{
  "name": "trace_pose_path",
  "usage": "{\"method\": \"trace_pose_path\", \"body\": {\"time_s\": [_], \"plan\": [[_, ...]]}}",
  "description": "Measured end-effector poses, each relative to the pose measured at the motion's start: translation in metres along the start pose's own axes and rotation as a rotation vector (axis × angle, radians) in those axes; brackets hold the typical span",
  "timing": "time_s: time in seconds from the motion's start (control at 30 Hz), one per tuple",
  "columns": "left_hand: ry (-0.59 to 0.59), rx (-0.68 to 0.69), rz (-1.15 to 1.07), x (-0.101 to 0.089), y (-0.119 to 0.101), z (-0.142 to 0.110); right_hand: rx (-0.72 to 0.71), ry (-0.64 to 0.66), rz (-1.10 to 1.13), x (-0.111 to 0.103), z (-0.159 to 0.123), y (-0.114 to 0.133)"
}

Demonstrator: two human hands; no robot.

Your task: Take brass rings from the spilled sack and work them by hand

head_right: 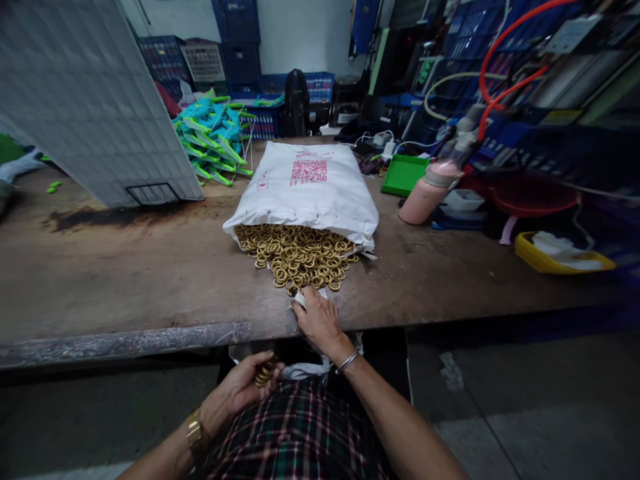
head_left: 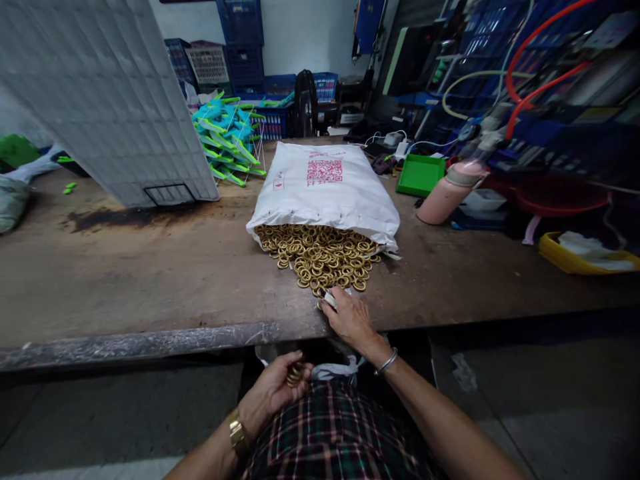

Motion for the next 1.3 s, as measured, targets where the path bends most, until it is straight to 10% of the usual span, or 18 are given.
{"method": "trace_pose_path", "body": {"time_s": [0.23,0.53,0.9,1.13,1.3], "plan": [[-0.044,0.093,-0.185,0.008,-0.002,0.000,0.000,0.049,-0.051,0.001,0.000,0.003],[-0.001,0.132,0.093,0.011,0.000,-0.011,0.034,0.026,0.162,0.002,0.002,-0.005],[-0.108,1.167,0.947,0.069,-0.062,-0.085,0.142,0.187,0.999,0.024,-0.009,0.006],[-0.030,1.148,1.089,0.083,-0.066,-0.075,0.351,0.333,1.256,0.033,-0.020,0.013],[-0.037,0.888,0.877,0.078,-0.065,-0.060,0.196,0.220,1.048,0.027,-0.013,0.010]]}}
Point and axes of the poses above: each hand's wrist, its own z-axis towards the middle knuckle, its own x-axis out of the palm, y = z × x, the point moved 7 cm from there along z, towards the middle knuckle, and after that the axes turned 8 degrees about -x, right-handed, at the moved point
